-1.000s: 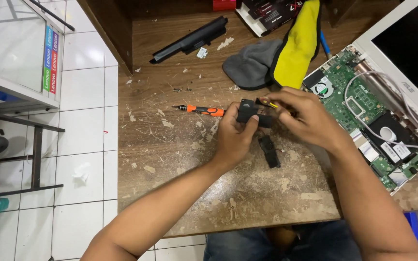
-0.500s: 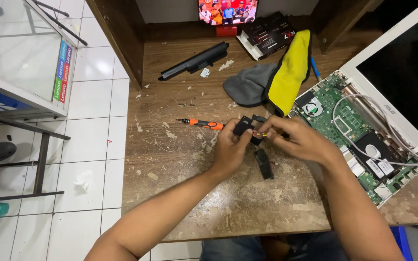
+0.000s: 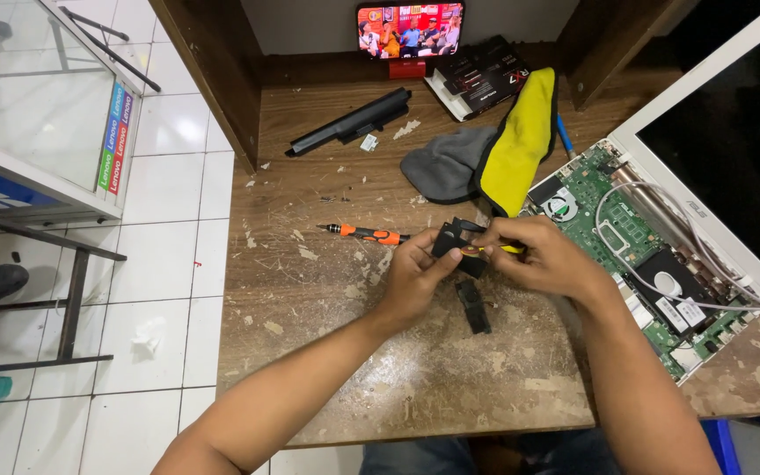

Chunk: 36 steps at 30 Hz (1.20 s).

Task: A person is seen repairing a laptop component, specifically focusing on routing and securing thin internal wires into a small plastic housing on a repair bench.

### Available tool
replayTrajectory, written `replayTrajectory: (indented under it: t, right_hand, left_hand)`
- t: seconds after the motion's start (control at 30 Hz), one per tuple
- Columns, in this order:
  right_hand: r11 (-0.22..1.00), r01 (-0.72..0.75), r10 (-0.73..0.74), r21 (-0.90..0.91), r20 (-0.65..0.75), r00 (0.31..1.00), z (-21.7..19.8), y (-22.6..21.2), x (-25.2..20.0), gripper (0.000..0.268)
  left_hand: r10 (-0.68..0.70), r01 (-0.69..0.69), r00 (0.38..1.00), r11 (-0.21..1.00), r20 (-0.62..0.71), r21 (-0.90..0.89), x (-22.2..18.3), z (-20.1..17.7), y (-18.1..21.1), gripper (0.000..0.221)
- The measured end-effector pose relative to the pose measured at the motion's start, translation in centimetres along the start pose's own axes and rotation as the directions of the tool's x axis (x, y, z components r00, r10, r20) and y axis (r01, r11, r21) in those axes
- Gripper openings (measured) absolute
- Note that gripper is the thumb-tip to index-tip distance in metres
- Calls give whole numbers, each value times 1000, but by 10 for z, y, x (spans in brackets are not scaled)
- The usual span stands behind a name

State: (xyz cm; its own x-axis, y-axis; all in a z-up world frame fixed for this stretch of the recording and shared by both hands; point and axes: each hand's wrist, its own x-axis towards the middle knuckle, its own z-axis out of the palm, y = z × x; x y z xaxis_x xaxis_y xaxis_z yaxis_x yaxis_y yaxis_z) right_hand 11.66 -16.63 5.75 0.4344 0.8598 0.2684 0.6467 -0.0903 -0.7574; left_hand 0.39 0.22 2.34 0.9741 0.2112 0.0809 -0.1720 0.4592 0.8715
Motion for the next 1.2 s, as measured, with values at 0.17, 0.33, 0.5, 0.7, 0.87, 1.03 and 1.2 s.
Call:
replayTrajectory:
  t: [0.17,0.33,0.5,0.7,0.87,1.03,1.2]
  right_hand:
    - [1000,9,-9,14,-15,1000,-3,3,-3,8]
    - [999,-6,7,37,-28,1000,-6,7,-4,9]
    - [997,-76,76,9,-6,997,-5,9,-7,7]
    - [998,-42,45,45,-49,998,-13,4,-4,7]
    - [997,-20,23,81,-31,999,-3,19,-7,9]
    - [997,-12,15,79,-31,999,-2,21,-9,9]
    - [998,-22,24,57,-30,999,-4,13,-7,8]
  left_hand:
    - [-21,22,1000,996,16,-82,-4,-6,-15,17]
    - [-18,22,999,995,38,-95,-1,-9,-21,18]
    - [-26,31,998,997,60,-73,-6,-2,-7,19]
    - [-1,1,999,1000,52,-13,-4,-4,-12,19]
    - [-12,13,998,1000,59,-6,-3,-8,-16,18]
    - [-42,45,998,998,57,-48,-3,-1,-6,19]
    - [-63,70,996,991,63,-114,-3,2,-4,22]
